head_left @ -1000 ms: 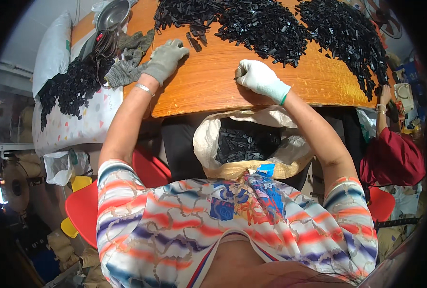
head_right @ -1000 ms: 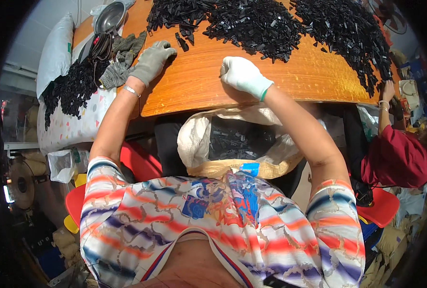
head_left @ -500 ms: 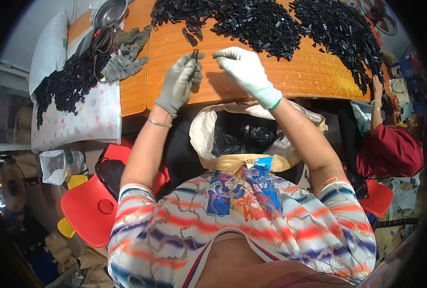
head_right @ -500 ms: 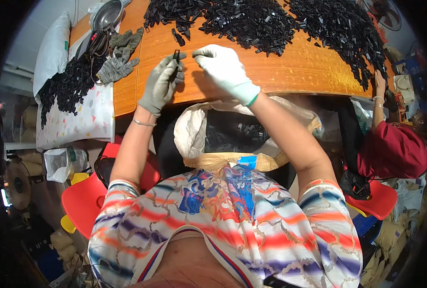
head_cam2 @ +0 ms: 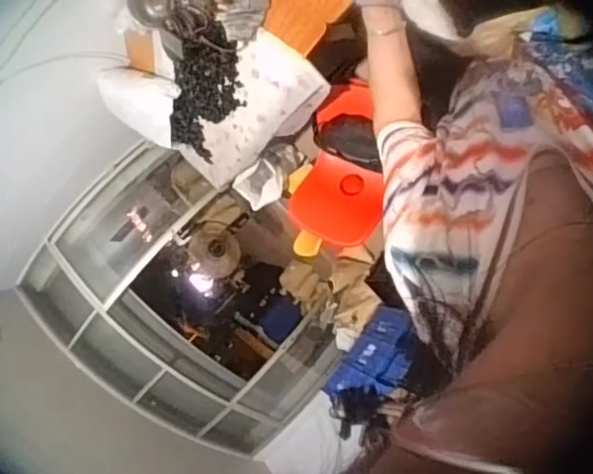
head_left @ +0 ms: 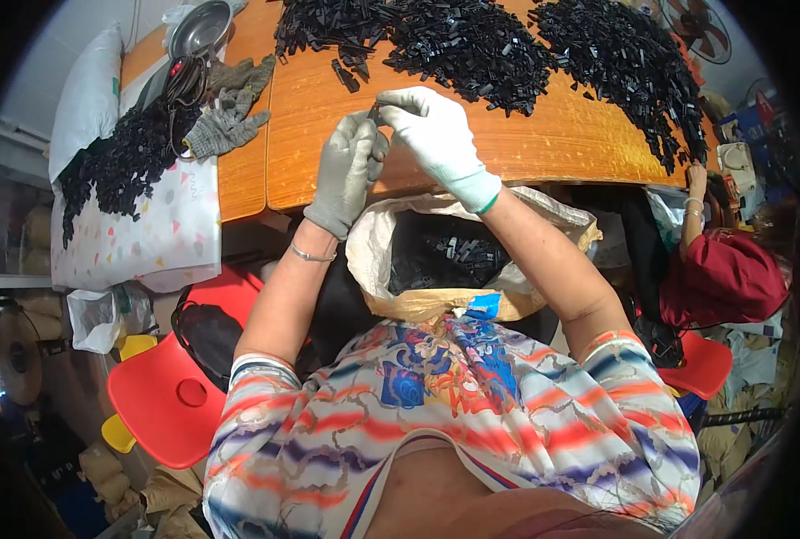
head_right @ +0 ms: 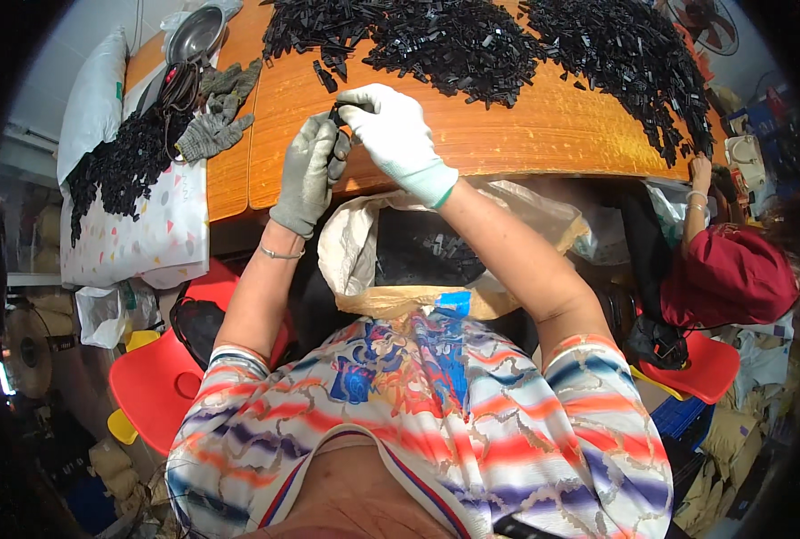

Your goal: Sorting and inspecting small black plastic components on a workbench.

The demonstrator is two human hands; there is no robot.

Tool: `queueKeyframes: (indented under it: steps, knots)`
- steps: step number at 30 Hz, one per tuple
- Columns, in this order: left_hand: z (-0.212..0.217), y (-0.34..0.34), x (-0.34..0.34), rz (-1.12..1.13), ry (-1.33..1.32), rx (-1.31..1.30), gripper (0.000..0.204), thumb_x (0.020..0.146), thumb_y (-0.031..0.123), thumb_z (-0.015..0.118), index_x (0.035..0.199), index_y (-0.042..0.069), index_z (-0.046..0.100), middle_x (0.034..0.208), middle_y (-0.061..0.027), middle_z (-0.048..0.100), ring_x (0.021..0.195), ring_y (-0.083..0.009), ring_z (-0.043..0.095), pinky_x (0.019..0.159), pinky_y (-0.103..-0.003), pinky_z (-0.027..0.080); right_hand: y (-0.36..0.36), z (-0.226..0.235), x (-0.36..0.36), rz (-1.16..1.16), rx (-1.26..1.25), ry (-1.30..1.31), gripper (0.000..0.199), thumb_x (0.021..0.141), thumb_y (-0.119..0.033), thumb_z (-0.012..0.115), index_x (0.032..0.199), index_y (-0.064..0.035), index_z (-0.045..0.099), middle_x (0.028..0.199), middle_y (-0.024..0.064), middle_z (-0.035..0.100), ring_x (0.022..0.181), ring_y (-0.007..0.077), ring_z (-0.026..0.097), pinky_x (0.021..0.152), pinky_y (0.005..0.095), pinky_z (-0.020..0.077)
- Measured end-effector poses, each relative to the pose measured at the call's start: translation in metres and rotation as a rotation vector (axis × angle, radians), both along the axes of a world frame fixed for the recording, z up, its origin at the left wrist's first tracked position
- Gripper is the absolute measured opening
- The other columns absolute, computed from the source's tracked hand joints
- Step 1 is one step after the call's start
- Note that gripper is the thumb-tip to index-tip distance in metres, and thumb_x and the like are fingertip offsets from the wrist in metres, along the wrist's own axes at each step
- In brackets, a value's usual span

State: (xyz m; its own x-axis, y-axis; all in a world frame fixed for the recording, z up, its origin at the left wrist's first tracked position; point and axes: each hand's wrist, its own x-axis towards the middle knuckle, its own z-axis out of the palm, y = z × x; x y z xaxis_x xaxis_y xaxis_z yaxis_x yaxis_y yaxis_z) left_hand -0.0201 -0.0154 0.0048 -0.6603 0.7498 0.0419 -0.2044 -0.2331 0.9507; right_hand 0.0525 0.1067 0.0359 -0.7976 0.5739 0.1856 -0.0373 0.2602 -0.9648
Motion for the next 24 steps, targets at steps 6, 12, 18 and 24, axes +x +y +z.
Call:
queueKeyframes:
  steps: [6, 12, 18, 24]
  knots:
    - [0.004, 0.001, 0.007, 0.061, 0.06, -0.099, 0.022, 0.099, 0.021, 0.046, 0.111, 0.004, 0.051, 0.072, 0.0024, 0.048, 0.053, -0.0018, 0.036, 0.044, -0.016, 0.03, 0.006, -0.008, 0.002, -0.03, 0.525, -0.007, 0.022, 0.086, -0.017, 0.062, 0.103, -0.0045, 0.066, 0.091, 0.0113, 0.069, 0.082, 0.0207, 0.067, 0.074, 0.0295, 0.0518]
    - [-0.005, 0.009, 0.008, 0.145, 0.179, -0.171, 0.018, 0.098, 0.018, 0.047, 0.103, 0.002, 0.054, 0.071, 0.0028, 0.048, 0.056, -0.0027, 0.037, 0.048, -0.018, 0.031, 0.009, 0.002, 0.001, 0.075, 0.838, -0.291, 0.019, 0.082, -0.02, 0.059, 0.095, -0.0069, 0.065, 0.09, 0.0165, 0.066, 0.083, 0.034, 0.064, 0.073, 0.0394, 0.0513]
    - [-0.017, 0.03, -0.004, 0.214, 0.31, -0.351, 0.027, 0.095, 0.023, 0.049, 0.083, 0.0, 0.057, 0.067, 0.0012, 0.05, 0.058, -0.0066, 0.042, 0.05, -0.023, 0.034, 0.025, -0.015, -0.005, 0.142, 1.054, -0.259, 0.011, 0.079, -0.016, 0.057, 0.078, -0.0055, 0.056, 0.076, 0.0166, 0.062, 0.073, 0.0369, 0.062, 0.065, 0.0468, 0.0489]
    - [-0.018, 0.049, 0.001, 0.096, 0.139, -0.333, 0.028, 0.096, 0.028, 0.051, 0.085, 0.004, 0.058, 0.066, 0.0031, 0.05, 0.056, -0.0059, 0.042, 0.048, -0.022, 0.035, 0.03, -0.024, 0.007, -0.041, 0.887, -0.41, 0.017, 0.084, -0.023, 0.055, 0.089, -0.0077, 0.062, 0.084, 0.0157, 0.065, 0.077, 0.0356, 0.063, 0.07, 0.0441, 0.0497]
